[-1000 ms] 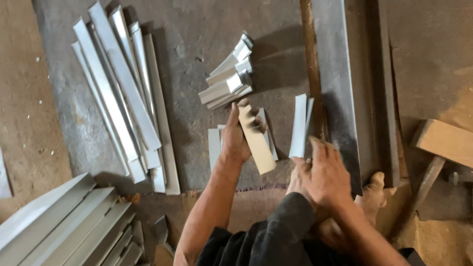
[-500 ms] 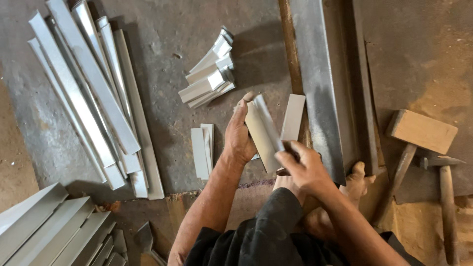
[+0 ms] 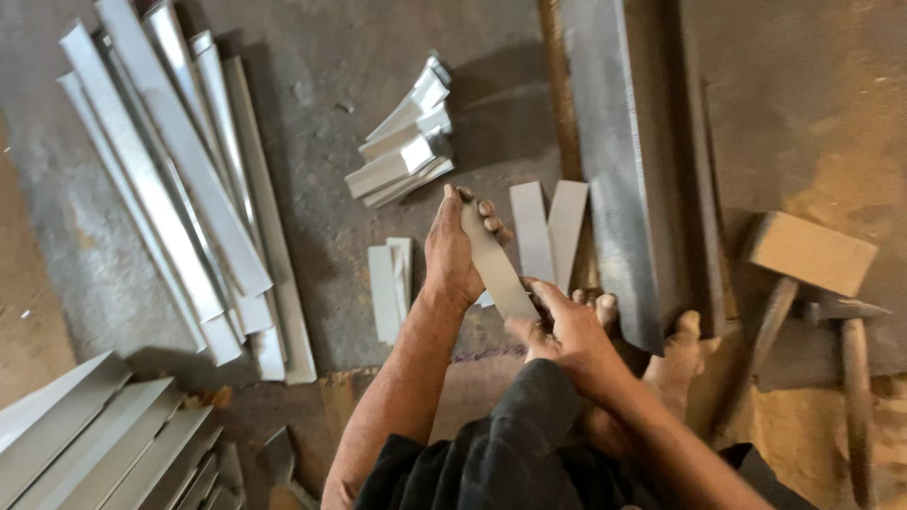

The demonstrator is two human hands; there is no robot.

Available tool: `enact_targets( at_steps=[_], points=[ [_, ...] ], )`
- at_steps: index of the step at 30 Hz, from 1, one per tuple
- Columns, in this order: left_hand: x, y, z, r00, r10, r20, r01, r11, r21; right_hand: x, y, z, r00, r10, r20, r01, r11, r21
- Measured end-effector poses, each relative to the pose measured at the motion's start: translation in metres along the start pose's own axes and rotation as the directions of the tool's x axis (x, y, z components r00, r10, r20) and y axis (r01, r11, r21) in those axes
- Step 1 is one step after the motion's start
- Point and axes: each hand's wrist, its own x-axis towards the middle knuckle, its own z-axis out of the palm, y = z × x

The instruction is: The person places flat metal strips into a grooved steel channel on the floor and hammers them with a wooden mallet to bend them, then sets the bent strips aside with a pile of finished pieces and picks up the next strip.

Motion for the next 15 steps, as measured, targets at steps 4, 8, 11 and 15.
enact_targets(
  at_steps=[4,8,11,15],
  points=[
    [-0.005,-0.012,0.033,0.998,-0.003,0.058,-0.004,0.993,0.114,-0.003,0.008,-0.006,0.994,0.039,-0.100,-0.021,0.984,0.176],
    [-0.014,-0.032,0.057,0.996,0.005,-0.088,0.026,0.938,0.346,-0.006,0.019,-0.018,0.962,-0.073,-0.265,0.147,0.951,0.271],
    [-0.017,-0.051,0.064,0.852,0.434,0.292,-0.468,0.381,0.797,-0.010,0.024,-0.027,0.936,-0.105,-0.335,0.167,0.973,0.162],
    [0.000,-0.069,0.064,0.829,0.508,0.233,-0.411,0.271,0.870,-0.020,0.028,-0.043,0.857,-0.439,-0.268,0.377,0.891,-0.253]
  ],
)
